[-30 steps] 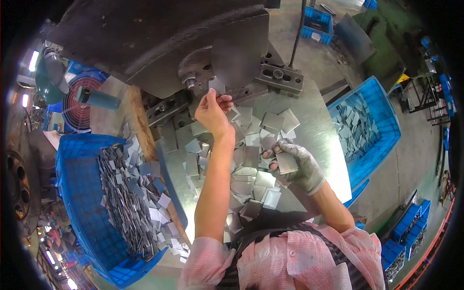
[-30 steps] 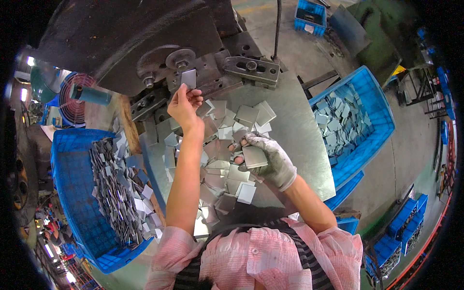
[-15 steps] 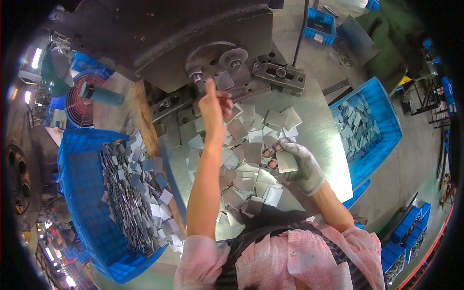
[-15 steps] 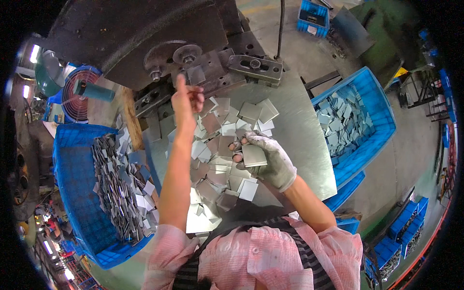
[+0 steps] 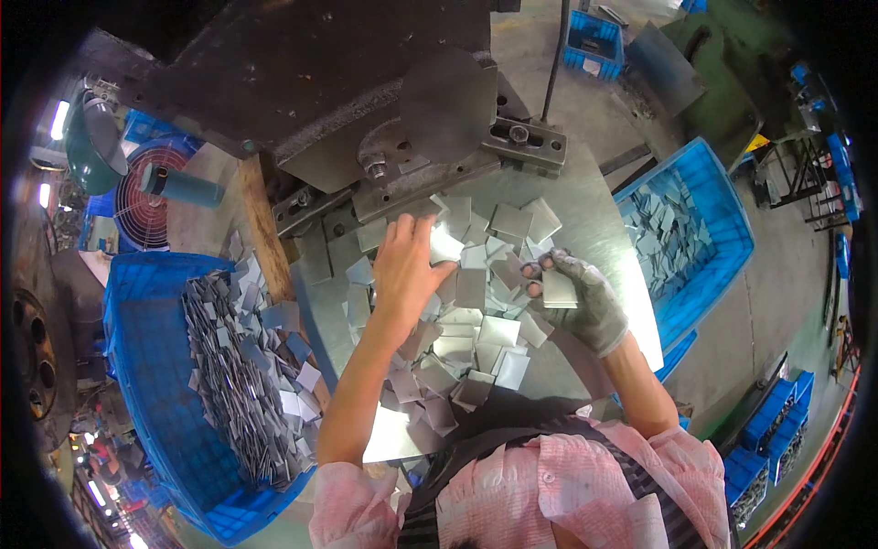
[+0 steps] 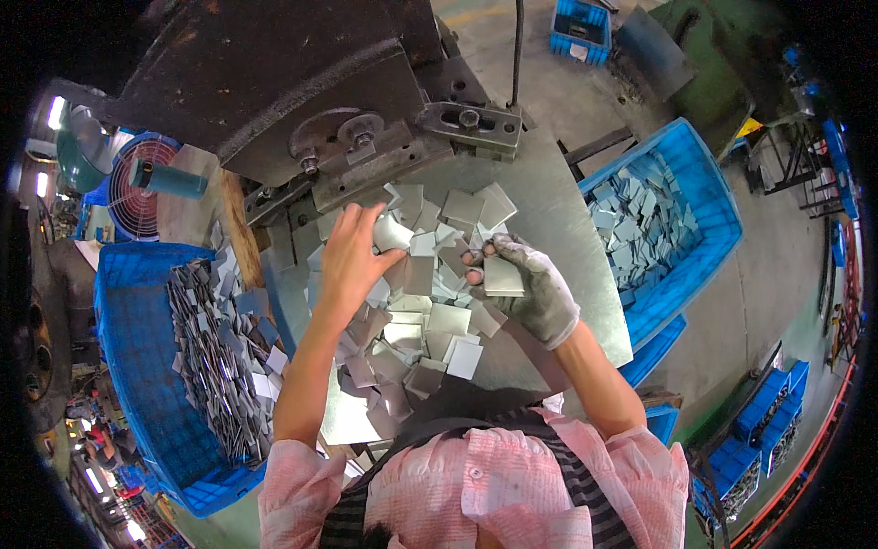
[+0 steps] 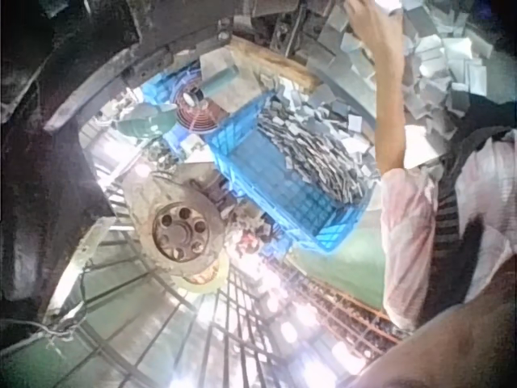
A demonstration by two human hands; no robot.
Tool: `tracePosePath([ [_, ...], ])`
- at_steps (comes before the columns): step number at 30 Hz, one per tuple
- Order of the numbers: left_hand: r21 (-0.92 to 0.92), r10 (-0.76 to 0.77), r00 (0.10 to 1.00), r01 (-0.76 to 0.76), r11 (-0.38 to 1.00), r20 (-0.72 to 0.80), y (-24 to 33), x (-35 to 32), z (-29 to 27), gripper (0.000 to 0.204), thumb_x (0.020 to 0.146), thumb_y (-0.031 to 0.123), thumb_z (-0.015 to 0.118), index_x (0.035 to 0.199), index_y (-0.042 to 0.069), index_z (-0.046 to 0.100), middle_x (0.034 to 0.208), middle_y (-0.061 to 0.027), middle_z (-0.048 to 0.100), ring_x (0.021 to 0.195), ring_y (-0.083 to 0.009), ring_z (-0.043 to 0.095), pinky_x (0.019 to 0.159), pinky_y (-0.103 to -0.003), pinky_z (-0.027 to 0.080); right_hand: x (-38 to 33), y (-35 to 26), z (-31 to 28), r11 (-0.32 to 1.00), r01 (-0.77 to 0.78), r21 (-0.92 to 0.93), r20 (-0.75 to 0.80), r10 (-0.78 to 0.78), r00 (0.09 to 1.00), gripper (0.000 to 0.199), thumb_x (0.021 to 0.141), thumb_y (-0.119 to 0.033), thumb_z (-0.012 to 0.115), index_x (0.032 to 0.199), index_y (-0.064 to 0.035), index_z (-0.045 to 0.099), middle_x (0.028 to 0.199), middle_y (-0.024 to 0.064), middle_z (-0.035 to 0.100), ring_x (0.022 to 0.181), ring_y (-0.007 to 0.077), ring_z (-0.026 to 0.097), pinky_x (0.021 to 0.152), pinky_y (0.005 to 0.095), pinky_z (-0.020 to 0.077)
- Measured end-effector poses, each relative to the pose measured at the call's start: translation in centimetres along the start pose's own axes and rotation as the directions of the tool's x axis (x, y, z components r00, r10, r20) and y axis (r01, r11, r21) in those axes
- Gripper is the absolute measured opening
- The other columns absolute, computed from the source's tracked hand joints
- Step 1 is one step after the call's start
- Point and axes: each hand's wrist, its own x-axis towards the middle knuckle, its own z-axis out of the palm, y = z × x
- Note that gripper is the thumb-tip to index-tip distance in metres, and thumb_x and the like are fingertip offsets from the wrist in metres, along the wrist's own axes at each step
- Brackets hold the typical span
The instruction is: The person repeatedly picks up small metal plates from a pile on a table, inserts them into a punch machine die by hand, and gathers the processed plates with a gloved hand.
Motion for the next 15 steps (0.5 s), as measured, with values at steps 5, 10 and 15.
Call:
tracePosePath([
  [5, 0.137, 0.065, 0.997, -0.069, 0.988, 0.035, -0.6, -0.4, -1.5, 0.045, 0.059, 0.016, 0.075, 0.099, 0.009, 0.056, 0.088, -0.0048, 0.051, 0.090, -0.0229, 0.051, 0.075, -0.034, 0.044, 6.3, -1.0, 3.7, 0.976, -0.020, -0.218, -0.025, 0.015, 1.000, 0.030, 0.084, -0.031, 0.058, 0.099, -0.0055, 0.054, 0.091, 0.0101, 0.059, 0.074, 0.0192, 0.059, 0.068, 0.0299, 0.0486],
  [10, -0.065, -0.081, 0.987, 0.091, 0.994, 0.138, -0.5, -0.7, -2.0, 0.033, 0.062, 0.016, 0.073, 0.092, 0.012, 0.059, 0.078, -0.0025, 0.054, 0.080, -0.0217, 0.054, 0.067, -0.034, 0.045, 14.2, -0.8, 8.5, 0.896, -0.017, -0.444, -0.034, 0.002, 0.999, 0.035, 0.083, -0.031, 0.059, 0.113, -0.0152, 0.051, 0.089, 0.0098, 0.059, 0.074, 0.0190, 0.061, 0.064, 0.0308, 0.0488],
  [15, -0.196, -0.042, 0.997, 0.030, 0.980, -0.058, -2.5, -0.6, -3.8, 0.014, 0.067, 0.013, 0.068, 0.079, 0.011, 0.061, 0.068, -0.0027, 0.056, 0.060, -0.0162, 0.054, 0.054, -0.030, 0.044, 13.7, 0.3, 8.4, 0.899, 0.151, -0.412, -0.017, -0.173, 0.985, 0.037, 0.082, -0.025, 0.058, 0.113, -0.0055, 0.049, 0.093, 0.0128, 0.060, 0.072, 0.0188, 0.061, 0.064, 0.0297, 0.0484],
])
